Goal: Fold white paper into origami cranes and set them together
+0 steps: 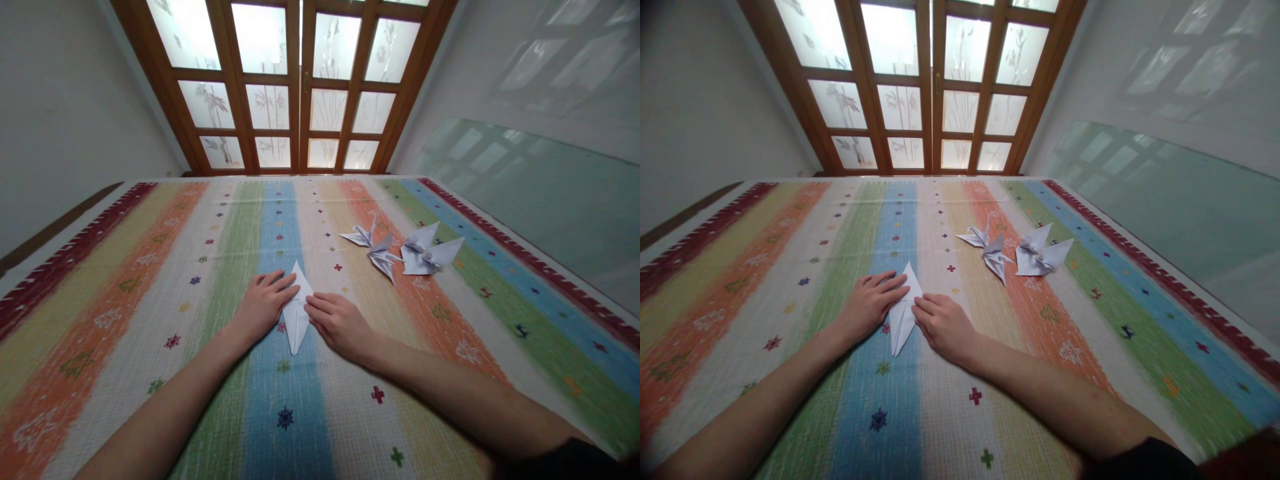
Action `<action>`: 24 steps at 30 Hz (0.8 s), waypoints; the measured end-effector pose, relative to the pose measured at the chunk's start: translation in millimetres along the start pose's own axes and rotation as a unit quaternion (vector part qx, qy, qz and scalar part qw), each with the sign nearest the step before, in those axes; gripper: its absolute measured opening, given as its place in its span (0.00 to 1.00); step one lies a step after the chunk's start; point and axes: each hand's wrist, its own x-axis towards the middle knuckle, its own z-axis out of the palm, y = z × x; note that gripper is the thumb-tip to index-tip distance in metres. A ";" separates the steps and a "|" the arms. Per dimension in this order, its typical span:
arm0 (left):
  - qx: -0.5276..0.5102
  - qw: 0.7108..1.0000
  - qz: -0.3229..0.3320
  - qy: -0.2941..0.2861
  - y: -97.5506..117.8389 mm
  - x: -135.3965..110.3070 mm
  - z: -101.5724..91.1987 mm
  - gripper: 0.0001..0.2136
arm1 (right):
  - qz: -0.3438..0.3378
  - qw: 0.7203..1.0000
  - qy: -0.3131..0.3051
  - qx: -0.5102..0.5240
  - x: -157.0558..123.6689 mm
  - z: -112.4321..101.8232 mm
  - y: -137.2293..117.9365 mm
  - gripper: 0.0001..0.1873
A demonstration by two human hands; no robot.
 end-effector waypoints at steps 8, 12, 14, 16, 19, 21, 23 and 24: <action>-0.034 0.998 -0.016 -0.048 0.5 1.4 -0.9 0.19 | 0.010 0.993 -0.113 0.008 -16.5 -12.1 -19.8 0.40; -0.047 0.995 -0.036 -0.077 1.1 3.8 -4.3 0.20 | -0.007 0.989 -0.138 0.044 -21.4 -14.5 -26.9 0.42; -0.054 0.994 -0.043 -0.085 0.6 6.2 -5.4 0.20 | -0.015 0.988 -0.142 0.061 -25.2 -13.8 -32.7 0.42; -0.053 0.994 -0.049 -0.085 -0.7 9.3 -5.1 0.19 | -0.019 0.987 -0.140 0.073 -29.5 -13.6 -38.3 0.42; -0.037 0.994 -0.058 -0.084 -4.2 15.4 -4.0 0.19 | -0.037 0.985 -0.130 0.107 -31.4 -17.0 -40.4 0.38; -0.028 0.993 -0.059 -0.098 -7.6 20.0 -4.5 0.20 | -0.043 0.981 -0.111 0.154 -25.3 -21.9 -34.2 0.31; -0.027 0.991 -0.051 -0.119 -11.3 24.5 -6.6 0.22 | -0.004 0.977 -0.063 0.205 -12.4 -27.4 -22.0 0.21; -0.028 0.990 -0.043 -0.130 -13.0 26.5 -8.0 0.23 | 0.054 0.975 -0.022 0.213 -4.2 -29.6 -14.6 0.17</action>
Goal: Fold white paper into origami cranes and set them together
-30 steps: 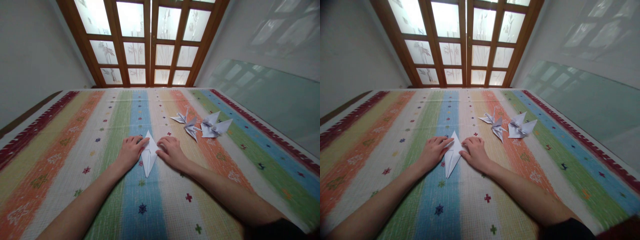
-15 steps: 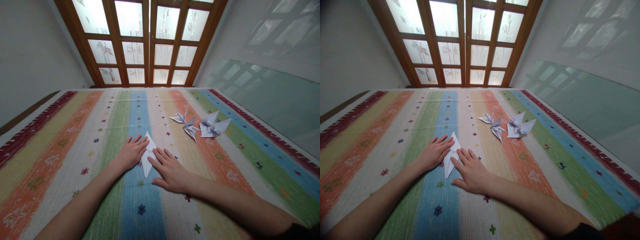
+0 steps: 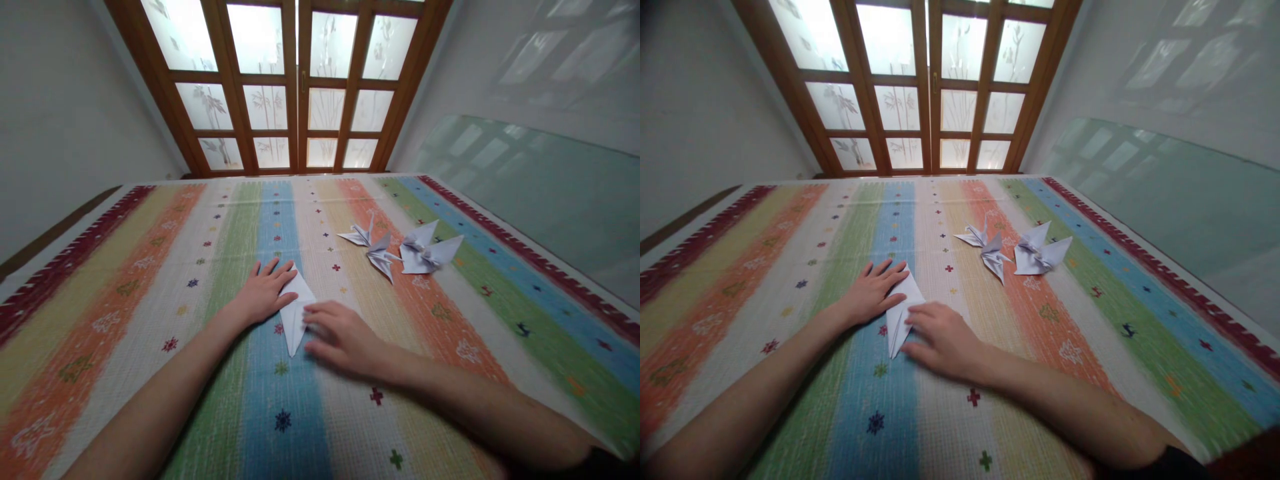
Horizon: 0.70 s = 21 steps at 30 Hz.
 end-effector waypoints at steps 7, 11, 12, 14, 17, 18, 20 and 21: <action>-0.015 0.999 0.026 -0.016 -1.9 2.5 -2.8 0.26 | 0.184 0.982 0.038 -0.013 42.2 -6.9 22.3 0.16; -0.023 1.000 0.016 -0.012 1.4 1.9 0.2 0.29 | 0.196 0.979 0.010 -0.055 47.1 -1.9 19.4 0.17; -0.027 0.999 0.012 -0.013 2.1 1.9 0.5 0.29 | 0.208 0.976 -0.001 -0.058 48.9 -2.2 18.9 0.18; -0.040 0.999 0.004 -0.007 2.6 1.6 1.8 0.30 | 0.230 0.972 -0.019 -0.055 52.9 -3.4 19.5 0.20; -0.079 0.996 -0.014 0.034 0.6 0.9 6.8 0.35 | 0.238 0.971 -0.009 -0.012 56.6 -3.2 23.7 0.23; -0.100 0.993 -0.024 0.056 -0.7 0.8 9.0 0.38 | 0.235 0.972 0.005 0.012 56.9 -2.5 25.6 0.23; -0.157 0.981 -0.044 0.108 -3.0 0.8 12.2 0.46 | 0.223 0.972 0.039 0.067 56.5 -1.6 28.6 0.23; -0.196 0.971 -0.051 0.130 -3.7 0.7 12.2 0.48 | 0.214 0.971 0.052 0.093 56.1 -2.1 29.3 0.23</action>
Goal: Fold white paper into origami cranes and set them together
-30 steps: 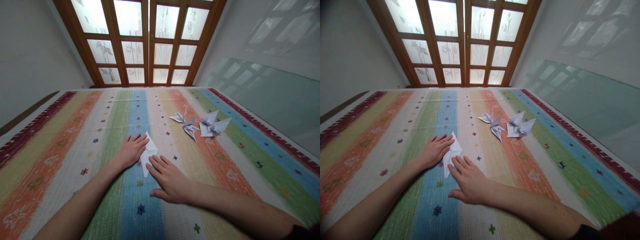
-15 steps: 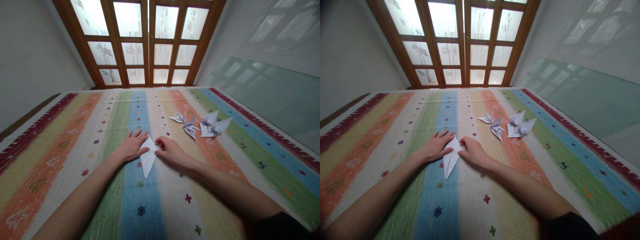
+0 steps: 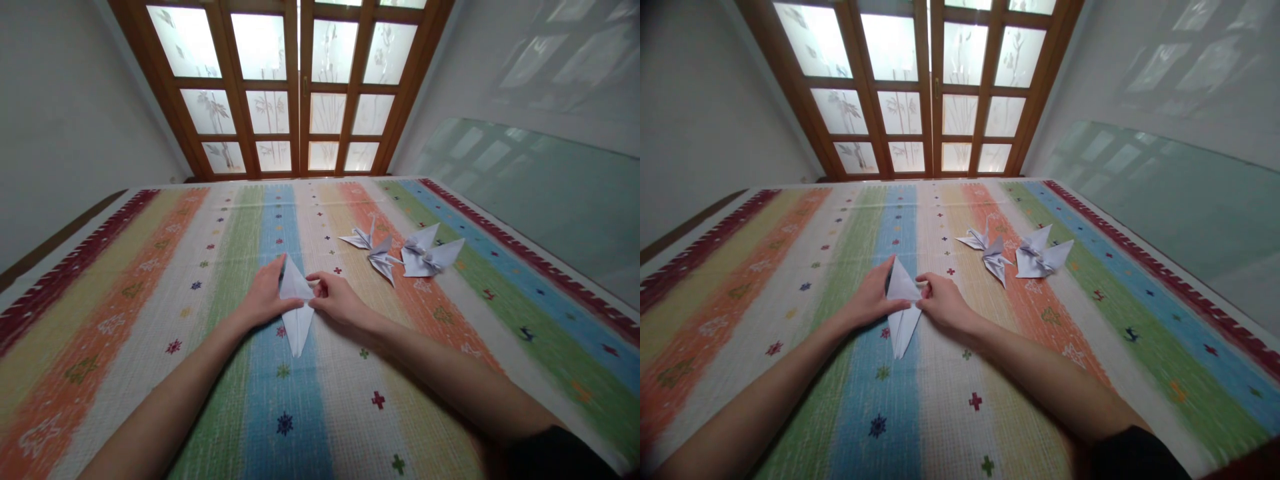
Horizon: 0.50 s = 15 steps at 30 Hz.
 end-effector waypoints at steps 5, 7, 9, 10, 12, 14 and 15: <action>-0.165 0.985 0.018 0.042 18.7 -1.4 -22.7 0.17 | -0.127 0.986 0.096 0.040 -3.8 -19.0 -10.7 0.15; -0.127 0.983 0.067 0.115 31.9 -4.4 -36.8 0.11 | -0.196 0.968 0.157 0.001 -7.2 -30.5 -17.2 0.08; -0.048 0.980 0.108 0.160 40.8 -8.2 -45.6 0.12 | -0.247 0.948 0.191 -0.056 -10.7 -38.7 -18.4 0.11; -0.004 0.980 0.125 0.153 42.0 -9.9 -46.5 0.12 | -0.264 0.942 0.189 -0.085 -12.1 -40.6 -15.8 0.12; 0.065 0.980 0.153 0.113 37.6 -12.4 -41.2 0.13 | -0.285 0.935 0.161 -0.137 -13.8 -39.9 -4.4 0.15; 0.113 0.978 0.169 0.047 27.3 -14.0 -29.9 0.14 | -0.297 0.930 0.104 -0.191 -14.3 -34.5 12.3 0.16; 0.128 0.975 0.180 0.010 21.8 -15.0 -24.0 0.14 | -0.305 0.924 0.072 -0.220 -14.4 -31.2 20.5 0.16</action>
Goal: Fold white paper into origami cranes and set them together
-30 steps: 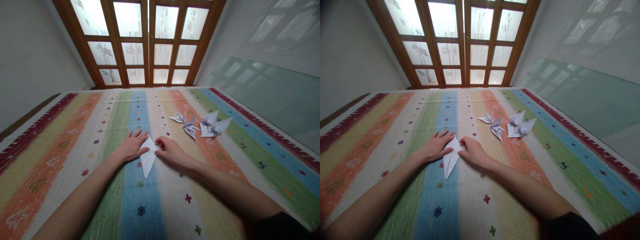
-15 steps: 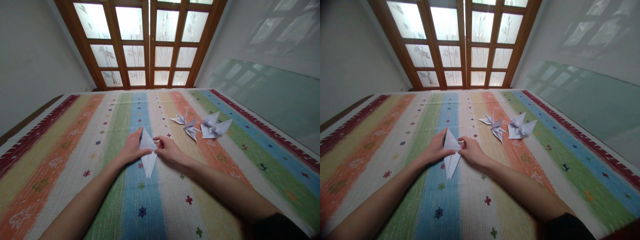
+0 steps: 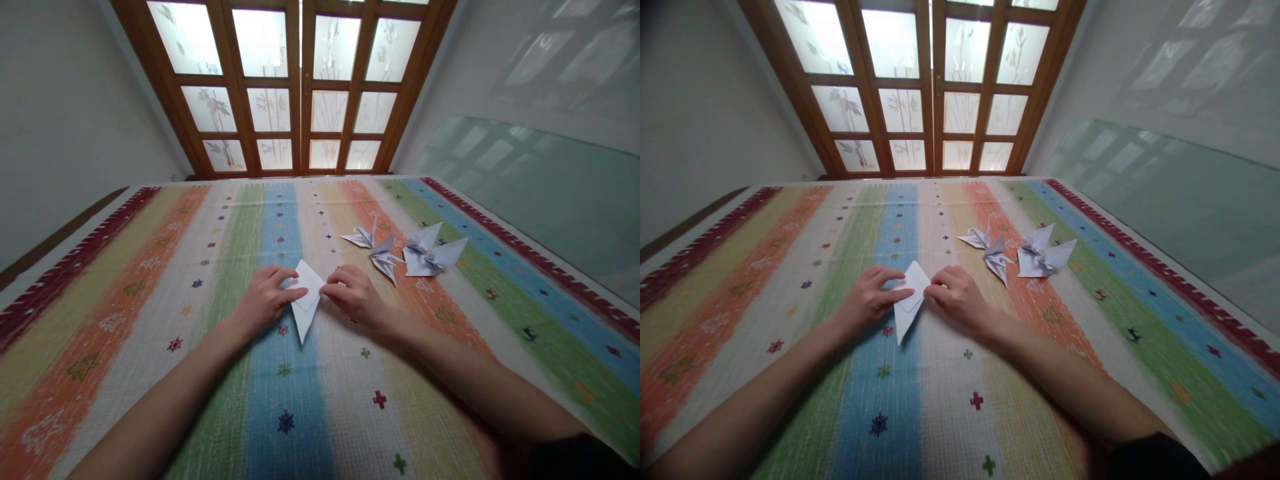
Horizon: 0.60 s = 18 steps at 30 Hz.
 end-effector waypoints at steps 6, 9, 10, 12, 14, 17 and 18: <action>0.004 0.995 0.008 -0.097 -3.9 -13.6 11.2 0.19 | 0.057 0.998 -0.021 -0.019 -6.5 16.0 4.1 0.11; -0.029 0.996 -0.006 -0.080 -4.3 -16.0 8.8 0.15 | 0.160 0.987 -0.014 -0.002 3.5 17.8 -5.4 0.10; -0.039 0.997 -0.022 -0.068 -5.2 -15.8 9.3 0.13 | 0.183 0.983 -0.027 0.001 6.6 19.3 -8.8 0.10; -0.049 0.996 -0.056 -0.045 -7.0 -14.4 11.6 0.10 | 0.211 0.976 -0.053 0.005 11.2 23.3 -14.8 0.12; -0.052 0.994 -0.091 -0.030 -7.8 -11.9 13.9 0.07 | 0.230 0.971 -0.066 0.009 13.5 27.2 -19.1 0.15; -0.049 0.986 -0.158 -0.016 -6.6 -8.1 14.9 0.12 | 0.256 0.964 -0.062 0.032 14.5 30.4 -21.5 0.16; -0.046 0.982 -0.181 -0.014 -6.2 -7.2 14.7 0.17 | 0.262 0.962 -0.057 0.046 14.6 31.0 -21.3 0.15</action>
